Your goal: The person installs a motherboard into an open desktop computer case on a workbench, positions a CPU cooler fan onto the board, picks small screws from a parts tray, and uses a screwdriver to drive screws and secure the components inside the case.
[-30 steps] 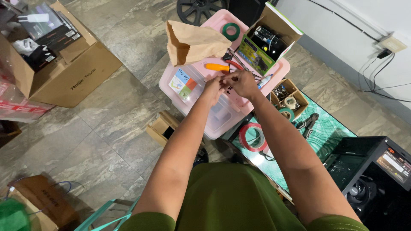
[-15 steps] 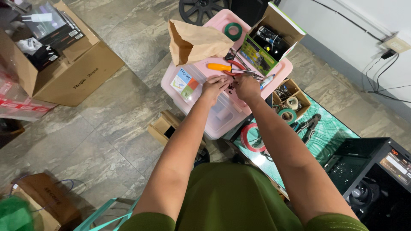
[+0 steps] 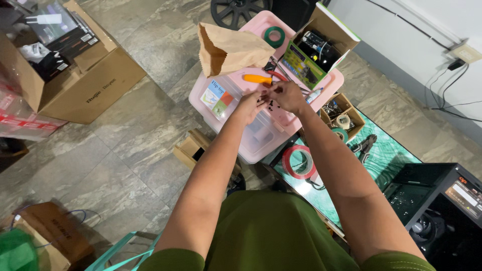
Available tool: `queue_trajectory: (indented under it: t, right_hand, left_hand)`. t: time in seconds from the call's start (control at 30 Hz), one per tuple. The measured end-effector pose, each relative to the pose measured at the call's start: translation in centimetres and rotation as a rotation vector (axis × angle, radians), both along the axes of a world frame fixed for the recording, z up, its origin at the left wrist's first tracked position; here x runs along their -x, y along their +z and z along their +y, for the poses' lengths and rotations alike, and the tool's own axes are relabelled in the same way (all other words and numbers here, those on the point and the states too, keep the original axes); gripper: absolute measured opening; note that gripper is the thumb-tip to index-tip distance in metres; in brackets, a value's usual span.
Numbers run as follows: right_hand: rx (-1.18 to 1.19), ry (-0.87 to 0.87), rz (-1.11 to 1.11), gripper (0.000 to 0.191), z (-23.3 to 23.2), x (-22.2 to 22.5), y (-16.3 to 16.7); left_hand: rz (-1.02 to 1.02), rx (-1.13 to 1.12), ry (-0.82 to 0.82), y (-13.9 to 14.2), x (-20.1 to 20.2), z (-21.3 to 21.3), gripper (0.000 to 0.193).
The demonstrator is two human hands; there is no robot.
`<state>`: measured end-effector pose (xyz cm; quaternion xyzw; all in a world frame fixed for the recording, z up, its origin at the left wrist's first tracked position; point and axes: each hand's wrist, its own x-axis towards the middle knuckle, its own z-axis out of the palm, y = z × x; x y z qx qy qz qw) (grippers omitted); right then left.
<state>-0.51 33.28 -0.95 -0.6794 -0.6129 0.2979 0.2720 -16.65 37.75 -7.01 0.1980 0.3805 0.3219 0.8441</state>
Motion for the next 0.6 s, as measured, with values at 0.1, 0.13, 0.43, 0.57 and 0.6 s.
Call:
queue_trajectory:
  t: [0.1,0.13,0.43,0.57,0.6]
  right_hand:
    - [0.026,0.009,0.098,0.023,0.4,0.0,0.6]
    - [0.053,-0.004,0.092,0.021,0.5,0.0,0.7]
    - [-0.053,0.115,-0.424,0.014,-1.6,-0.5,-1.4]
    - [-0.051,0.128,-0.493,0.013,-1.9,0.0,-1.9]
    - [-0.024,0.141,-0.523,0.014,-1.9,0.1,-1.8]
  left_hand:
    - [-0.025,-0.070,-0.056,-0.2,-0.1,0.1,0.035]
    - [-0.028,-0.093,-0.068,-0.2,0.0,0.1,0.036]
    - [0.054,-0.115,0.111,0.1,0.8,0.1,0.036]
    - [0.018,-0.108,0.107,0.0,1.0,0.0,0.032]
    - [0.017,-0.098,0.113,0.0,1.0,0.0,0.029]
